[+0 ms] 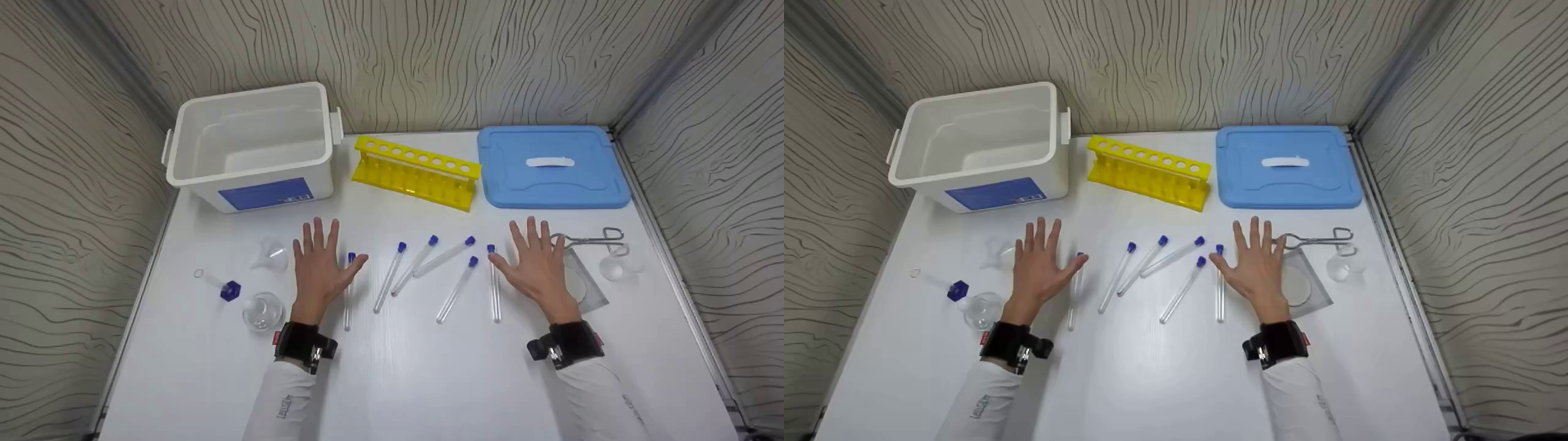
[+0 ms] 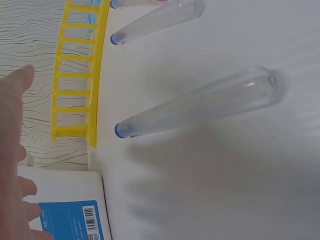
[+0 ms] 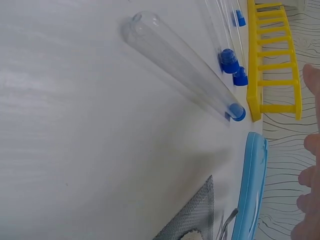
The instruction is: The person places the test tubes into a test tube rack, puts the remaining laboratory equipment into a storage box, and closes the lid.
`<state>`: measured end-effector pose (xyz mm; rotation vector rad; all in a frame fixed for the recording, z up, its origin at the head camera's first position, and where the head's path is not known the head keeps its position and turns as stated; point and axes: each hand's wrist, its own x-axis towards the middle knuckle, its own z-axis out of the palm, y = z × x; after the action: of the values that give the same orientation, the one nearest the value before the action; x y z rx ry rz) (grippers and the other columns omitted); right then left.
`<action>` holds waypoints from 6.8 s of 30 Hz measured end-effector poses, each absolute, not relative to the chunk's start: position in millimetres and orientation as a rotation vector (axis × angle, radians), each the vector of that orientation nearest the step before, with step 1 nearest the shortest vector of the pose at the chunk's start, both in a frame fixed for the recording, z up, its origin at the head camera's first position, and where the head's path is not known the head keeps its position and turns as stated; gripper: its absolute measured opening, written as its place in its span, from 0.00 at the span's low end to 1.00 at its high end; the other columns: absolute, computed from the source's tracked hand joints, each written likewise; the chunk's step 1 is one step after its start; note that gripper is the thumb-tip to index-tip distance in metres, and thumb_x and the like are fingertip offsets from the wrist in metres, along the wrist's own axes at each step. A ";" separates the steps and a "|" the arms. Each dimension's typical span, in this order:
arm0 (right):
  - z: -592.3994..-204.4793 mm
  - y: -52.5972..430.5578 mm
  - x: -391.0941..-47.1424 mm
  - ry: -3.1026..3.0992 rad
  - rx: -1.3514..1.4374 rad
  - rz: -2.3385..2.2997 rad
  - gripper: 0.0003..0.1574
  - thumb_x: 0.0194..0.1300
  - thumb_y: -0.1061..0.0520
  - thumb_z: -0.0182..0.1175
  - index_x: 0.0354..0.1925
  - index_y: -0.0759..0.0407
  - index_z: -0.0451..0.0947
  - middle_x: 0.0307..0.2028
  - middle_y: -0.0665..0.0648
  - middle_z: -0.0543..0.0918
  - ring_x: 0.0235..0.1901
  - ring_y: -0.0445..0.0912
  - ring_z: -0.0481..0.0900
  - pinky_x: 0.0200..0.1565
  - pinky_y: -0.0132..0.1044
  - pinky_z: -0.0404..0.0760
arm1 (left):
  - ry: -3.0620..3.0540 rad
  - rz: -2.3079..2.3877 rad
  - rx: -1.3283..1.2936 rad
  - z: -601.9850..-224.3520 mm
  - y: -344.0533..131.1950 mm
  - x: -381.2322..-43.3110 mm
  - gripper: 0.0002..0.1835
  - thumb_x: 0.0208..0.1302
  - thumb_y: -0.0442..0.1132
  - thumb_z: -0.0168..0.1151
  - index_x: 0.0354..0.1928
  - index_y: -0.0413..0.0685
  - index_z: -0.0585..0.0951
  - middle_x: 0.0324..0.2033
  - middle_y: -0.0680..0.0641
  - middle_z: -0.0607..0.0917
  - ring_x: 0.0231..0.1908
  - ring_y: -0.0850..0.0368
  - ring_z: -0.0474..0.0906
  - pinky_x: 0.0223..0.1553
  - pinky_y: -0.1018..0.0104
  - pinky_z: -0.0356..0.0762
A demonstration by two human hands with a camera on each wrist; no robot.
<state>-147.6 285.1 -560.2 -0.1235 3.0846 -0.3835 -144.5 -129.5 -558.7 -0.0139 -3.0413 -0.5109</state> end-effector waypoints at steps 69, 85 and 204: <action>-532.7 206.2 -215.7 3.027 -0.326 -0.532 0.55 0.69 0.26 0.45 0.78 0.57 0.48 0.79 0.66 0.45 0.79 0.63 0.42 0.77 0.62 0.42 | -3.000 -0.527 -0.217 -503.5 -72.7 -183.9 0.50 0.60 0.78 0.44 0.78 0.59 0.54 0.79 0.40 0.52 0.78 0.39 0.48 0.76 0.38 0.52; -543.6 195.2 -242.4 3.033 -0.266 -0.487 0.48 0.74 0.37 0.46 0.78 0.63 0.47 0.78 0.69 0.45 0.78 0.64 0.42 0.77 0.62 0.47 | -3.028 -0.506 -0.261 -501.7 -54.9 -184.3 0.50 0.59 0.80 0.40 0.79 0.66 0.46 0.80 0.47 0.44 0.79 0.40 0.41 0.76 0.37 0.45; -555.3 212.7 -221.7 3.138 -0.308 -0.689 0.35 0.74 0.53 0.50 0.72 0.66 0.60 0.76 0.65 0.59 0.75 0.58 0.59 0.71 0.53 0.67 | -3.227 -0.554 -0.193 -544.1 -91.6 -214.6 0.52 0.64 0.69 0.49 0.79 0.48 0.45 0.80 0.46 0.45 0.80 0.48 0.40 0.80 0.47 0.43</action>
<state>-221.7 212.7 -555.3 -0.3078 3.1379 -0.6895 -214.6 -91.6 -544.1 -0.1930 -3.2273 -0.5540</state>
